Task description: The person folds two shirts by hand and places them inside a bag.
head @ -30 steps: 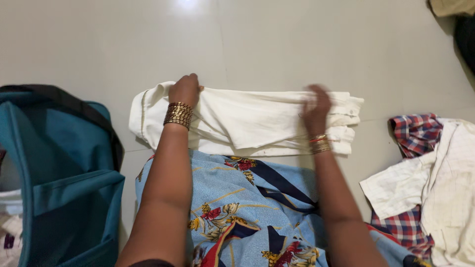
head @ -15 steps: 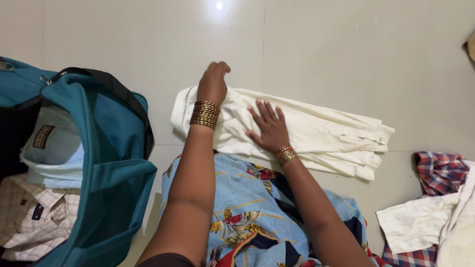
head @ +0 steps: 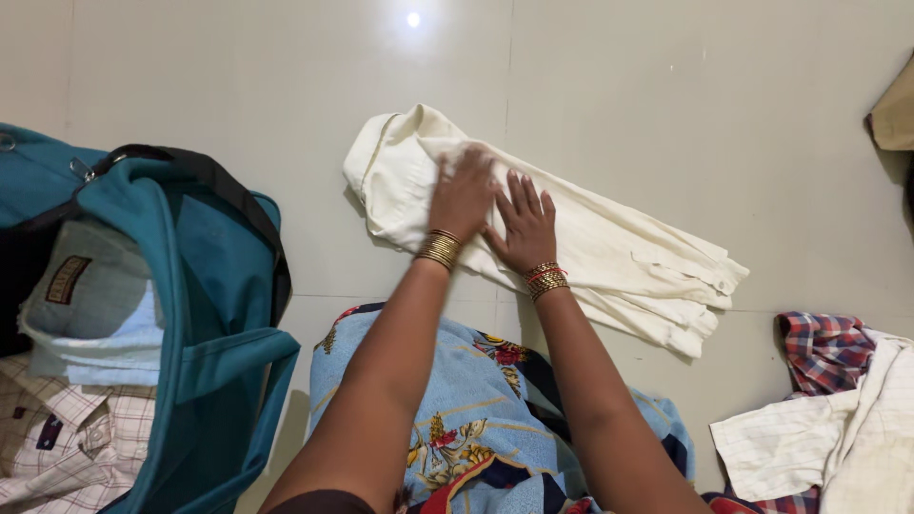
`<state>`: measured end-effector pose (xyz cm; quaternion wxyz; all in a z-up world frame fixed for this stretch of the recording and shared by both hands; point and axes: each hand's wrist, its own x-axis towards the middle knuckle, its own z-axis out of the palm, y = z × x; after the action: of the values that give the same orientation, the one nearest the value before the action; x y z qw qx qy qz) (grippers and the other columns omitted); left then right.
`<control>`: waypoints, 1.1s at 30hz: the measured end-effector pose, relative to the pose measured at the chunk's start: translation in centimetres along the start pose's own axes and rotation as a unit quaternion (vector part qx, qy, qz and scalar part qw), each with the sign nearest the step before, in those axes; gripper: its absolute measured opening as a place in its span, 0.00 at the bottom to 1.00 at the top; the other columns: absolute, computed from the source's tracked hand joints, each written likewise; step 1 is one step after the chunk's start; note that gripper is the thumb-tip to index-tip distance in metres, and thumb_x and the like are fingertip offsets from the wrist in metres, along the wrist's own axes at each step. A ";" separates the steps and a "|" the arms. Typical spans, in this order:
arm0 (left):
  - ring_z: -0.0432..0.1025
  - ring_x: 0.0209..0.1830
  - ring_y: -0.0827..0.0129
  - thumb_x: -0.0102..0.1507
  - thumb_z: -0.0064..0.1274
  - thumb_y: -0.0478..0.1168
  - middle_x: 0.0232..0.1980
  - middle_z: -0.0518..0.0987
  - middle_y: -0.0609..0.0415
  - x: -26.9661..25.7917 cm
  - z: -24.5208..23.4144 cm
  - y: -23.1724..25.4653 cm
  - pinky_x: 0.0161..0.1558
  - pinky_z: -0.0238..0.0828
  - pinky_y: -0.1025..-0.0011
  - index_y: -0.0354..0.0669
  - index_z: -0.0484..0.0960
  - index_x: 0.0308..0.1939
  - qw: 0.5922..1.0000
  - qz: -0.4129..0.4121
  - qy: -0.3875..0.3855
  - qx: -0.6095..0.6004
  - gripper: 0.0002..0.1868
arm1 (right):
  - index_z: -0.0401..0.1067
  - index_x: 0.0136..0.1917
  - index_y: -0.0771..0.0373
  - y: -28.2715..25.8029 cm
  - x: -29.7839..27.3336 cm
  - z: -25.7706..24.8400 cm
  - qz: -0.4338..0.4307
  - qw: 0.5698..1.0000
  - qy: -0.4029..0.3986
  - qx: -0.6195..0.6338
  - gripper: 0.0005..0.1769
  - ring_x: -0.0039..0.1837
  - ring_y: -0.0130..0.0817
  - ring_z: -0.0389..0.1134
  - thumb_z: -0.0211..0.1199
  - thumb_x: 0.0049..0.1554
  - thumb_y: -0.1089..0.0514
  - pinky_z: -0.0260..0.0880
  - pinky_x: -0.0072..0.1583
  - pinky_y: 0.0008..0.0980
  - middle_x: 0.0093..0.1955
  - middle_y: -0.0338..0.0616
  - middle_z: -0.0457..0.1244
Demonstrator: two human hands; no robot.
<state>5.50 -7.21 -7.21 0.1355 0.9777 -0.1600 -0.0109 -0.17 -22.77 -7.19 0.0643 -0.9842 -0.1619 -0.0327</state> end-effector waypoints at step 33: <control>0.45 0.85 0.66 0.72 0.31 0.50 0.83 0.55 0.55 -1.0 -1.8 -0.4 0.79 0.25 0.42 0.51 0.62 0.78 0.999 0.020 -0.001 0.031 0.30 | 0.67 0.70 0.62 18.1 -16.2 -1.7 0.315 0.934 0.166 -0.017 0.27 0.80 0.48 0.52 0.54 0.60 0.54 0.46 0.77 0.55 0.77 0.50 0.56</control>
<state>4.79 -6.10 -5.60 0.1047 0.9780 -0.1802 -0.0045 -9.72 -45.08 -8.98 0.0809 -0.9663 0.1698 -0.1760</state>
